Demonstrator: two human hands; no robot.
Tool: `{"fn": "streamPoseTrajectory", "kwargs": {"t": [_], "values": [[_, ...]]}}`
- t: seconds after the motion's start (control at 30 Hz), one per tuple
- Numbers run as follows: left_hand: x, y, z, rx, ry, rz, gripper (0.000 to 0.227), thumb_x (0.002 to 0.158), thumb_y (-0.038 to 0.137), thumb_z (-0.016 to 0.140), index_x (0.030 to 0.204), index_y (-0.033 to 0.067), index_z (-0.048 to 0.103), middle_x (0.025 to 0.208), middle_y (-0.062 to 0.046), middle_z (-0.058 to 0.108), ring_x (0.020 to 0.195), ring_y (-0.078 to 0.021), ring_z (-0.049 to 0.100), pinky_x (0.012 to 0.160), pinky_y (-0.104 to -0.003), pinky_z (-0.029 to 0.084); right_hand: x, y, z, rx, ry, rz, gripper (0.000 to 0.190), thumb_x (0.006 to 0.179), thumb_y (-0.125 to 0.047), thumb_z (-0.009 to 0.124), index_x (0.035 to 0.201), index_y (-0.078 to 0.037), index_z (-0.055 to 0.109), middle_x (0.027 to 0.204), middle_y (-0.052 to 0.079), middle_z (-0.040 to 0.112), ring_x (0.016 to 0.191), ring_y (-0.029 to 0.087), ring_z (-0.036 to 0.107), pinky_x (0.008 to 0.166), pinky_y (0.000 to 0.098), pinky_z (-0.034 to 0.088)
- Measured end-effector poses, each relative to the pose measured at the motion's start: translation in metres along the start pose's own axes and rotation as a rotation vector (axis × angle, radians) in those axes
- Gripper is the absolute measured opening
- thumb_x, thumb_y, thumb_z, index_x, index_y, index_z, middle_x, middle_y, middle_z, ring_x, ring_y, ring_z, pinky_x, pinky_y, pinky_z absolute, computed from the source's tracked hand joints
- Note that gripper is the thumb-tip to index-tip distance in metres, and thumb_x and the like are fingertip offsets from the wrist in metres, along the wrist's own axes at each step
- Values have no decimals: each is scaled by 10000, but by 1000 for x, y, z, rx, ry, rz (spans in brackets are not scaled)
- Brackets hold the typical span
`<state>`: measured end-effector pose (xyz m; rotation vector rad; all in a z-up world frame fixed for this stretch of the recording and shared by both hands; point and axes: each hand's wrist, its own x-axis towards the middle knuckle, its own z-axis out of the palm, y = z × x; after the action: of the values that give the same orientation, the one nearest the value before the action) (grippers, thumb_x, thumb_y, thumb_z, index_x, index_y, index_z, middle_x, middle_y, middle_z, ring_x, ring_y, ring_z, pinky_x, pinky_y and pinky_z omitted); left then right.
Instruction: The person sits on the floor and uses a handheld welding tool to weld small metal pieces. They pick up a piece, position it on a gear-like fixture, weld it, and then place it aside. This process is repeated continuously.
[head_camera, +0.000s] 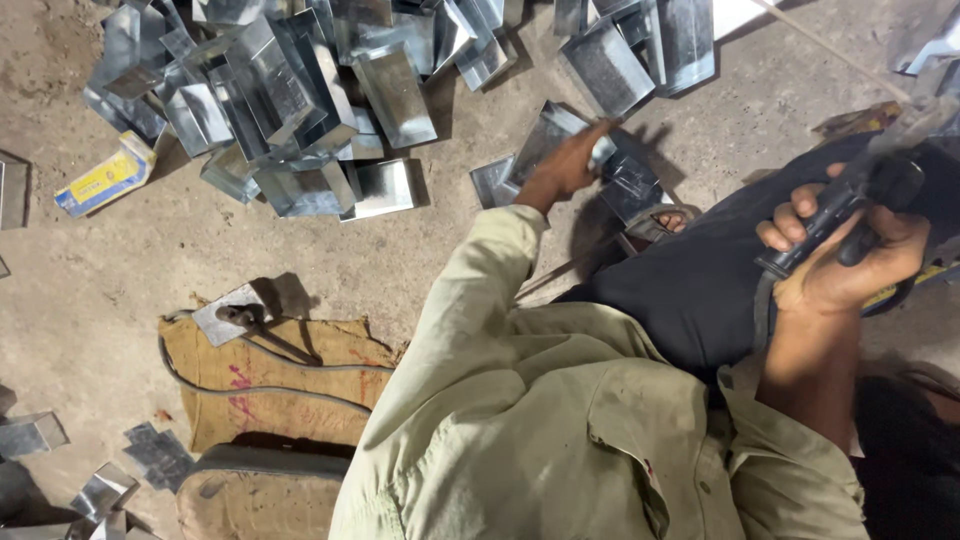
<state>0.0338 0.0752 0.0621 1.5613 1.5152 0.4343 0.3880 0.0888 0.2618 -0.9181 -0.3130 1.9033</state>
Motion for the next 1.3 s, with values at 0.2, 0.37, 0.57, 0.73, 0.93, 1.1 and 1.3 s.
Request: {"fn": "streamPoseTrajectory", "kwargs": {"t": [0.2, 0.37, 0.57, 0.73, 0.93, 1.1, 1.3], "values": [[-48, -72, -163, 687, 608, -548, 622, 845, 305, 729, 1402, 110, 531, 1234, -232, 623, 1150, -409, 577, 976, -545, 447, -11, -1, 11, 7, 50, -32, 568, 875, -436, 568, 1287, -44, 563, 884, 85, 508, 685, 179, 455, 653, 317, 380], [-107, -148, -280, 677, 600, -1041, 438, 947, 494, 676, 1226, 159, 718, 1573, -209, 428, 1445, -424, 431, 1264, -634, 191, -17, 14, 35, -12, 155, -62, 608, 864, -417, 629, 1355, -65, 563, 924, 95, 536, 720, 196, 488, 656, 349, 394], [-115, -176, -266, 1002, 436, -971, 586, 766, 329, 710, 1310, 157, 575, 1429, -190, 443, 1302, -579, 426, 997, -769, 209, -10, 14, 51, 26, 142, -97, 487, 874, -310, 617, 1308, -97, 556, 919, 111, 539, 706, 212, 507, 655, 375, 413], [-127, -189, -250, 1042, 520, -851, 377, 1060, 313, 603, 1373, 125, 508, 1286, -222, 557, 1185, -466, 548, 1020, -660, 374, -14, 12, 60, 16, 175, -114, 487, 849, -286, 611, 1291, -97, 531, 897, 113, 534, 683, 208, 509, 627, 367, 415], [-105, -159, -238, 1150, 423, -679, 523, 880, 204, 706, 1350, 110, 495, 1183, -246, 583, 1072, -398, 582, 906, -555, 440, -13, 9, 69, -23, 180, -127, 506, 817, -257, 609, 1283, -91, 499, 884, 117, 514, 676, 203, 496, 615, 365, 417], [-85, -65, -154, 823, 508, -501, 509, 847, 195, 715, 1277, 36, 493, 1202, -262, 575, 1078, -423, 572, 881, -593, 431, -9, 12, 71, -48, 187, -121, 511, 813, -263, 606, 1286, -97, 508, 888, 117, 520, 671, 205, 497, 620, 368, 423], [-61, 1, 6, 815, 279, -115, 328, 938, 113, 605, 1264, 131, 570, 1188, -164, 595, 1136, -358, 568, 989, -566, 446, -14, 14, 45, 36, 173, -79, 540, 853, -334, 623, 1336, -101, 562, 895, 105, 523, 704, 207, 482, 656, 363, 397]]}}
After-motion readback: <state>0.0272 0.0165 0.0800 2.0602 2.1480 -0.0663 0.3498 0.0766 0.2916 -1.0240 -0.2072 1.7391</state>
